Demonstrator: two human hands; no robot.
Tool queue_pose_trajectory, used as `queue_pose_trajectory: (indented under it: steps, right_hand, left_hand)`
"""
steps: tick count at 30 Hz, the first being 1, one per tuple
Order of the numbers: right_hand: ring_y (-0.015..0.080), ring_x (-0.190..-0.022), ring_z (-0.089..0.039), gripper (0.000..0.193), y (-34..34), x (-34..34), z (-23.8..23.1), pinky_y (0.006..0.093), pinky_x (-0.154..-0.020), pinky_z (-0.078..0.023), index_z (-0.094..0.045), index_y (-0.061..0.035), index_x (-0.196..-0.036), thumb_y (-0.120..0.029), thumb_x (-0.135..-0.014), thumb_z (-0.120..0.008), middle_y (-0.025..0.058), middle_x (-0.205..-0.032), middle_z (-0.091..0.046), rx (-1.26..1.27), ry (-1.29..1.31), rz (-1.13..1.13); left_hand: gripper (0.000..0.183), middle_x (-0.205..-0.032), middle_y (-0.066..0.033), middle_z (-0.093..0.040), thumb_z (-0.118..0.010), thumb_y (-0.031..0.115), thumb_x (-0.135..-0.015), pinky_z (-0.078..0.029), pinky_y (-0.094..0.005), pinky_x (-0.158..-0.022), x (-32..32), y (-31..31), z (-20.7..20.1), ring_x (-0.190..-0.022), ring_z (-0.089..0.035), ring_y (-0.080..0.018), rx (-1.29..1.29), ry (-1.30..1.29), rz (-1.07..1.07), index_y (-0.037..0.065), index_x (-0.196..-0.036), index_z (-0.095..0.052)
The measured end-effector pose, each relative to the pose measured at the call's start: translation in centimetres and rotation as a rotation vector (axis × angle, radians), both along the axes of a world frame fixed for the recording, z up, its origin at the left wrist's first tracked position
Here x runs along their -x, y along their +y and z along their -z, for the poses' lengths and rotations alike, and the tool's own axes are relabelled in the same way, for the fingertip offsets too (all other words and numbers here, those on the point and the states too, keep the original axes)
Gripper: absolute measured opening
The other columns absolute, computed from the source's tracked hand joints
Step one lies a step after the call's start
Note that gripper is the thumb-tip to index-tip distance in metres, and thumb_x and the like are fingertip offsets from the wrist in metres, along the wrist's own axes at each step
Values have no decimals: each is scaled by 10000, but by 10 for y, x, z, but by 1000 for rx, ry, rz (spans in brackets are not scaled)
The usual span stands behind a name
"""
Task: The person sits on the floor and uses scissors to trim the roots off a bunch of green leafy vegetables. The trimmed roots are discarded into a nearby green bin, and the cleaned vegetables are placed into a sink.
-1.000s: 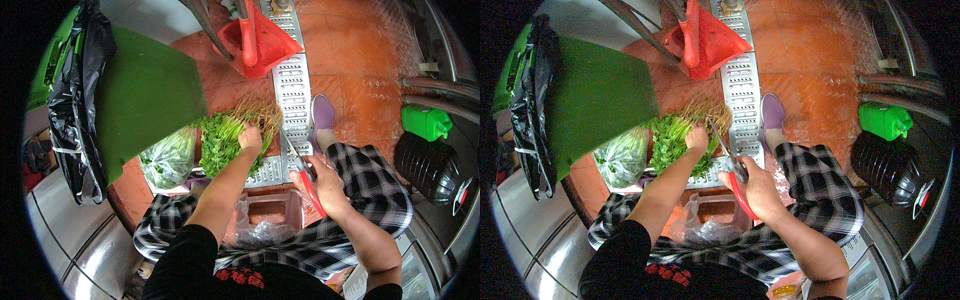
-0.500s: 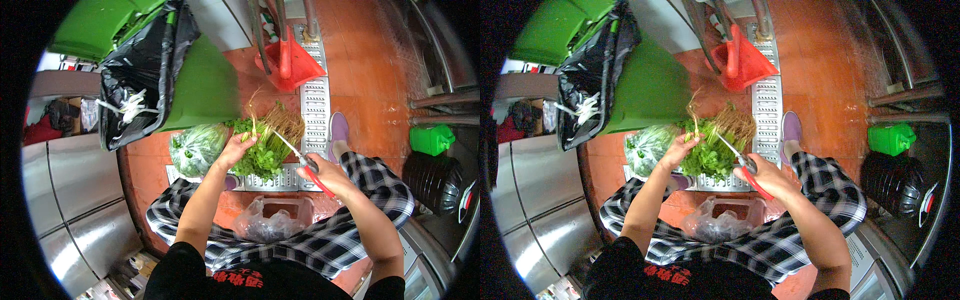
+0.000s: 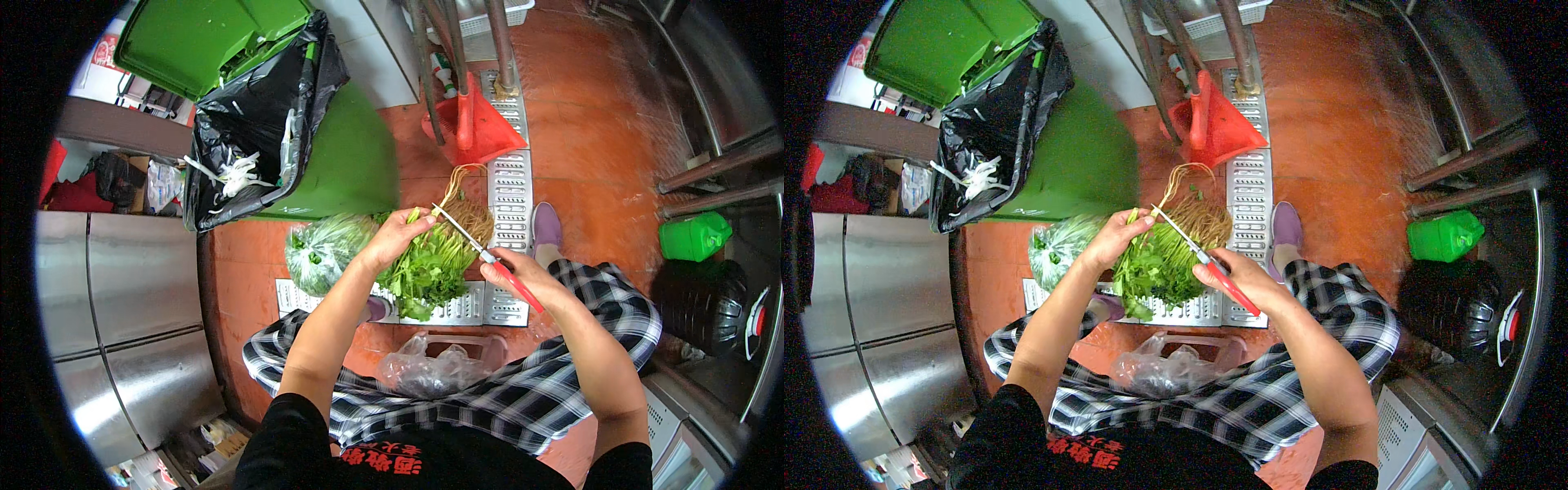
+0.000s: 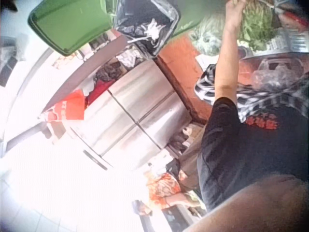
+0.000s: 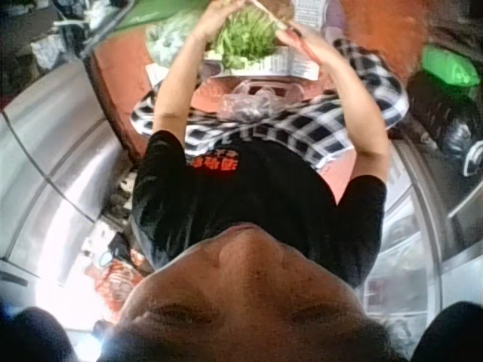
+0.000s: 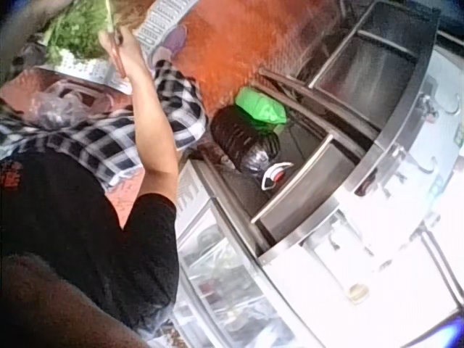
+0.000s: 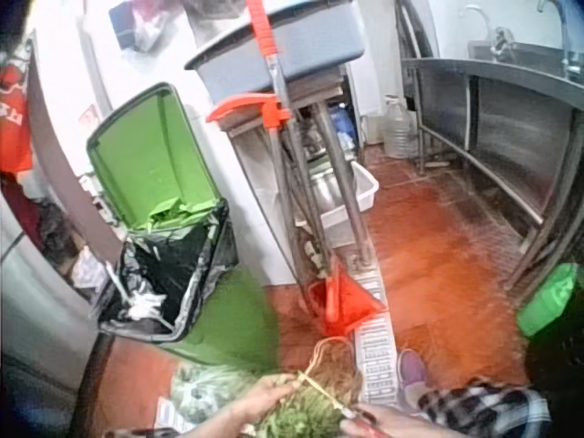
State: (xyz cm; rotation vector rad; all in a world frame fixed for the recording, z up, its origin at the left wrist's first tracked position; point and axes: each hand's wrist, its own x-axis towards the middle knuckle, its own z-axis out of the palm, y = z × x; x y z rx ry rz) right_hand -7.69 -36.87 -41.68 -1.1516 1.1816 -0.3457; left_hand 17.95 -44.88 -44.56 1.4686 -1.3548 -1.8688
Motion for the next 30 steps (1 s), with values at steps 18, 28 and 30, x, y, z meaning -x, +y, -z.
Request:
queue_pose_trajectory:
  steps: [18, 28, 30]
  right_hand:
    - [236, -944, -592, 661, 0, 39, 0, 332, -829, -445, -559, 16, -1136, -531, -778, -658, 185, -1009, -628, 44, 117, 184]
    - [232, -787, -595, 655, -7, 41, 37, 344, -726, -462, -598, 18, -1055, -567, -765, -654, 157, -855, -632, 84, 213, 754]
    - [226, -775, -591, 642, -10, 38, 33, 339, -721, -461, -595, 17, -1055, -553, -769, -659, 153, -847, -631, 13, 284, 640]
  left_hand:
    - [244, -737, 31, -547, -587, 292, -889, -395, -236, -687, 59, -44, 16, -721, -485, -70, -43, -1, 224, 51, -918, -607]
    - [90, -786, -8, -539, -576, 138, -831, -419, -296, -770, -28, -40, 82, -770, -518, -134, -371, 27, 160, 97, -906, -547]
    - [160, -789, -63, -592, -599, 190, -820, -456, -345, -706, -34, -21, 127, -766, -557, -179, -334, -244, 330, 71, -921, -569]
